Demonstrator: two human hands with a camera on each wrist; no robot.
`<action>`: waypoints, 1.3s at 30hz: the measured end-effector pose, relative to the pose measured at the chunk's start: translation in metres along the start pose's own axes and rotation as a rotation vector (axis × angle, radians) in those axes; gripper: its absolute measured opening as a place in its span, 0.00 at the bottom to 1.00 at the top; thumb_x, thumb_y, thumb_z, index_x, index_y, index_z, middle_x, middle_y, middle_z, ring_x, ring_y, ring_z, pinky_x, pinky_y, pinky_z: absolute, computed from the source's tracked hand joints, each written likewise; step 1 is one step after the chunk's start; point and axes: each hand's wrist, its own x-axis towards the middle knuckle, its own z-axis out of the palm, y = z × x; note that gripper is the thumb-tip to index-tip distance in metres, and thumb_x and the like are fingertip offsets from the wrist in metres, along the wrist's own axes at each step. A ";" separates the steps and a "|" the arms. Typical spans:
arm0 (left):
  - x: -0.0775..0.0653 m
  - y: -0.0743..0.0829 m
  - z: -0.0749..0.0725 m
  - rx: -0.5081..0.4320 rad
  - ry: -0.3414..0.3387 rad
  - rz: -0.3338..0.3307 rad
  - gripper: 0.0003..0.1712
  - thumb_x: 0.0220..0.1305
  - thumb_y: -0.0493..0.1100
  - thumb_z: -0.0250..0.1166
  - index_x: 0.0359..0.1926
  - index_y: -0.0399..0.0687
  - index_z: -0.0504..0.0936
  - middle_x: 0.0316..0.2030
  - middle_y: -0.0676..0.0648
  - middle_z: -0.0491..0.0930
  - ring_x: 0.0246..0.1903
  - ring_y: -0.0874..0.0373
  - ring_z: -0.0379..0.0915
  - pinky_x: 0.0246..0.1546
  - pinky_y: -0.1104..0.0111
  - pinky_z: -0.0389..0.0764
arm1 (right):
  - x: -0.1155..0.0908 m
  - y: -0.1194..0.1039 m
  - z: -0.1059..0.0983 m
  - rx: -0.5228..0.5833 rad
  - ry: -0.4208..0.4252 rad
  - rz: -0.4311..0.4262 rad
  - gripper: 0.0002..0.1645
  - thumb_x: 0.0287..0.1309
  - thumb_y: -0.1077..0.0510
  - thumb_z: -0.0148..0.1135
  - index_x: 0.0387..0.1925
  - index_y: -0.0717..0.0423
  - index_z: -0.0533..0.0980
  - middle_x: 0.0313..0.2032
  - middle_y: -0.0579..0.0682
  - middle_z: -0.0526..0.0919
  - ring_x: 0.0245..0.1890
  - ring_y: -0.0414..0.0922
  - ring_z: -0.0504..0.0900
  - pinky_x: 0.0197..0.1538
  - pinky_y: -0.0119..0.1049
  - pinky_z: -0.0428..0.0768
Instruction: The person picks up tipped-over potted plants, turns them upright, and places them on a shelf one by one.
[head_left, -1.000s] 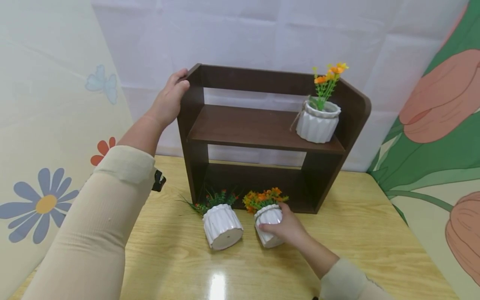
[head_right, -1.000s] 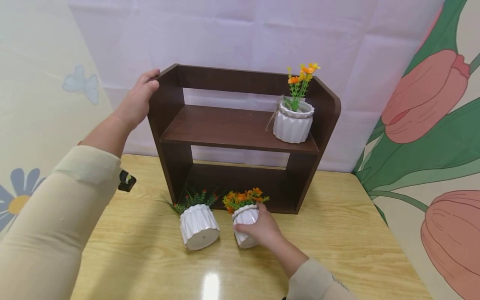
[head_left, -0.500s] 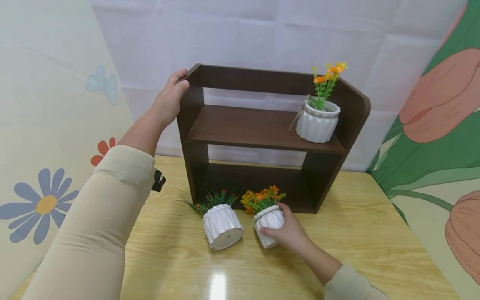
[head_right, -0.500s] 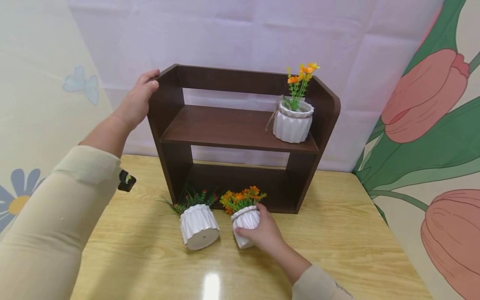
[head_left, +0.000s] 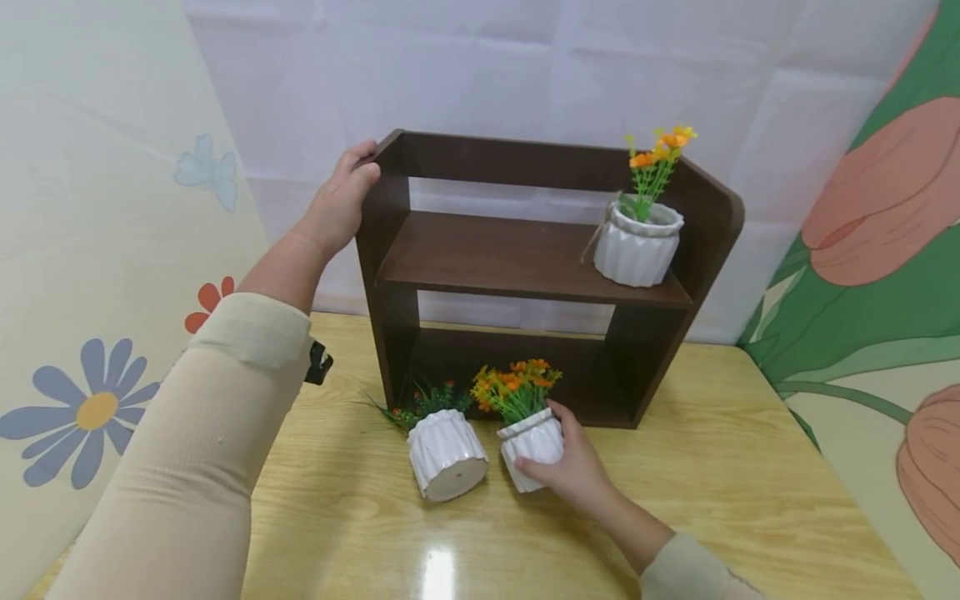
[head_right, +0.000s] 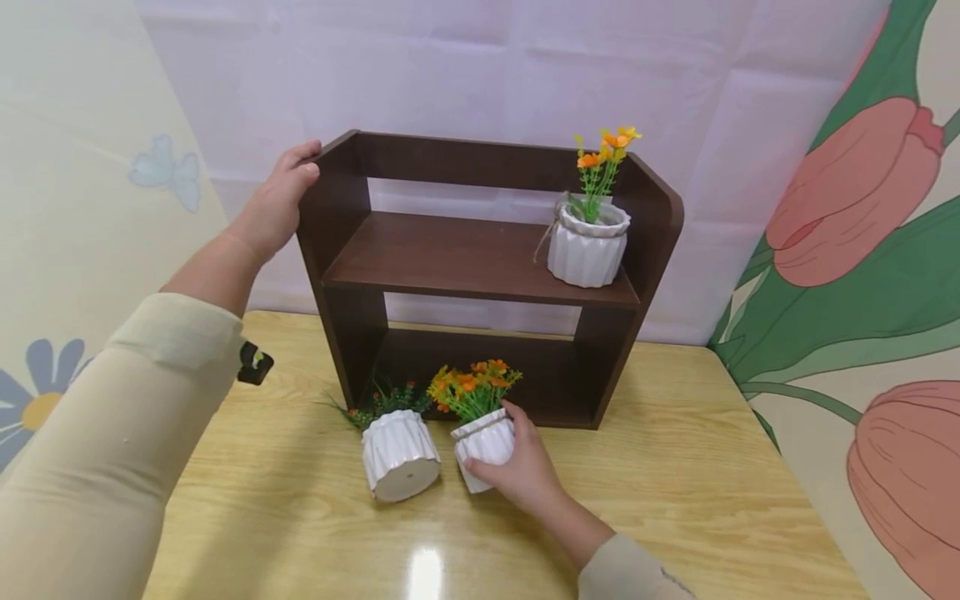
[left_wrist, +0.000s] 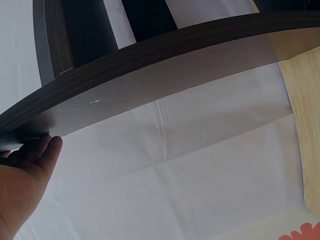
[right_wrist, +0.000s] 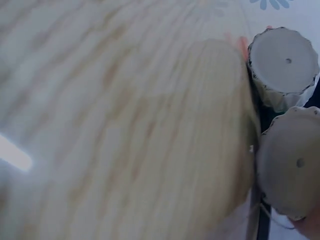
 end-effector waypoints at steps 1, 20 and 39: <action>0.000 0.000 0.000 -0.002 0.000 0.000 0.35 0.73 0.57 0.34 0.78 0.59 0.44 0.74 0.41 0.52 0.66 0.45 0.54 0.69 0.54 0.53 | 0.001 0.001 0.000 0.007 -0.002 -0.009 0.61 0.37 0.53 0.81 0.71 0.54 0.58 0.61 0.63 0.72 0.46 0.50 0.78 0.46 0.41 0.79; 0.000 -0.001 0.001 -0.002 -0.009 0.004 0.35 0.73 0.57 0.33 0.78 0.60 0.44 0.74 0.42 0.52 0.67 0.45 0.53 0.70 0.52 0.52 | -0.002 0.019 -0.016 0.033 -0.116 -0.115 0.64 0.34 0.57 0.83 0.72 0.48 0.55 0.61 0.62 0.72 0.51 0.53 0.77 0.49 0.43 0.77; -0.001 0.000 0.000 -0.014 -0.010 0.006 0.35 0.73 0.57 0.33 0.78 0.60 0.44 0.73 0.41 0.52 0.66 0.46 0.54 0.69 0.53 0.52 | -0.014 0.030 -0.033 0.011 -0.192 -0.128 0.65 0.38 0.59 0.78 0.75 0.47 0.49 0.69 0.66 0.63 0.66 0.64 0.66 0.62 0.58 0.69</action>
